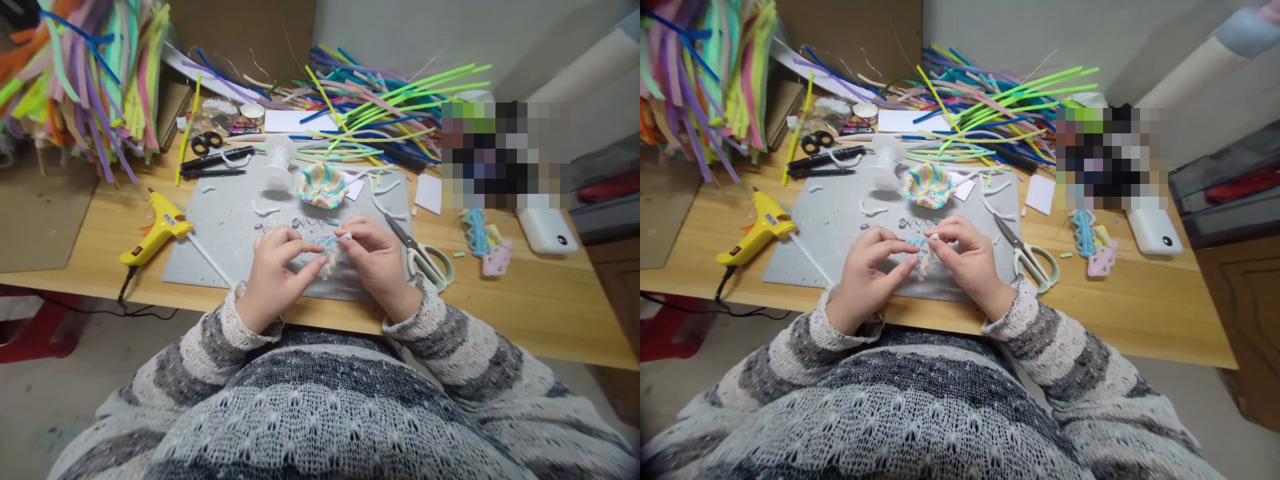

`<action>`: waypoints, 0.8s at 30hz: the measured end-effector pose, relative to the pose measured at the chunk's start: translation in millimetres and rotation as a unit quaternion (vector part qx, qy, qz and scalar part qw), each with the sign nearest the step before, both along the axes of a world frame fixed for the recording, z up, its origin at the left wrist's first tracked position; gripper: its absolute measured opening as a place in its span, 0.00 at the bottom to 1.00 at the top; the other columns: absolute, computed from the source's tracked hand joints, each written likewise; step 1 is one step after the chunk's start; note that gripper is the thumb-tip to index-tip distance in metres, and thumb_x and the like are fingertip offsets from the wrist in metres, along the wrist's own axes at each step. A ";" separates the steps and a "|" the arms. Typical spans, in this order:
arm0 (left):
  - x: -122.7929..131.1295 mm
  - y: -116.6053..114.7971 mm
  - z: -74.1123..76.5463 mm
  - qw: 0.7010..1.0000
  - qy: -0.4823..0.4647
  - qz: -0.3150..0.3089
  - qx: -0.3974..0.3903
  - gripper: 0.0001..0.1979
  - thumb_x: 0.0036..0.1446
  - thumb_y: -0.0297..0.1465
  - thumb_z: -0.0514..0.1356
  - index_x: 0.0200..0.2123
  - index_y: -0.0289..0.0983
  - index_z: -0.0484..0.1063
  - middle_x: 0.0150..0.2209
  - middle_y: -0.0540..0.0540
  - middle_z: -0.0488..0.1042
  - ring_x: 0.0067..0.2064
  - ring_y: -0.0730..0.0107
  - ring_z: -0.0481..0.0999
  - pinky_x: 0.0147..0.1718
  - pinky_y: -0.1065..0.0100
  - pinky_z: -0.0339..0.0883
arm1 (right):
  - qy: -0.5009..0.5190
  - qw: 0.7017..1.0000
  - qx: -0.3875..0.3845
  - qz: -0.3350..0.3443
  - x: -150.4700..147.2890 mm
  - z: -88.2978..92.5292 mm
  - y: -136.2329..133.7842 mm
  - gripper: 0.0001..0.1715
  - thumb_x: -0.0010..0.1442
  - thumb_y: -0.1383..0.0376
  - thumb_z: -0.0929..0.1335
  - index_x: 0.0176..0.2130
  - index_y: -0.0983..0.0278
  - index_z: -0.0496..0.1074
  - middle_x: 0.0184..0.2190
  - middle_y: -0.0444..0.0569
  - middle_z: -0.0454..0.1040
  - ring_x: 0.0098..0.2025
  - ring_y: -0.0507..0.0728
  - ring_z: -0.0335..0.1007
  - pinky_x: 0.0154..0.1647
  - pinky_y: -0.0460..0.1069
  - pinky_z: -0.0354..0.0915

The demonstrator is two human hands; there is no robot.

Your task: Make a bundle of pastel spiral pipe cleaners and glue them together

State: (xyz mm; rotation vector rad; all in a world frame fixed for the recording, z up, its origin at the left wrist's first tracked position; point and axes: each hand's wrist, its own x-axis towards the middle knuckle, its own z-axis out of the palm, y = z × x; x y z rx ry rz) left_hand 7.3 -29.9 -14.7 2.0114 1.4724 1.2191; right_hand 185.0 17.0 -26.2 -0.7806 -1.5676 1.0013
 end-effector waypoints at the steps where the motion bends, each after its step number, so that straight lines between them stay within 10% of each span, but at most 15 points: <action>1: 2.3 -0.1 1.3 1.000 0.001 0.009 -0.003 0.06 0.55 0.35 0.65 0.36 0.41 0.78 0.31 0.49 0.68 0.37 0.65 0.70 0.40 0.59 0.62 | 0.002 1.000 0.000 0.003 -0.1 0.4 -0.5 0.07 0.58 0.65 0.71 0.37 0.53 0.79 0.33 0.42 0.73 0.36 0.52 0.67 0.38 0.50 0.65; 24: -4.3 10.1 25.7 0.998 -0.027 0.019 -0.060 0.03 0.56 0.32 0.63 0.31 0.39 0.74 0.34 0.48 0.80 0.40 0.63 0.77 0.46 0.57 0.66 | -0.034 0.999 0.028 -0.014 1.1 4.9 -2.9 0.08 0.56 0.65 0.73 0.38 0.54 0.79 0.32 0.43 0.74 0.36 0.52 0.69 0.40 0.51 0.68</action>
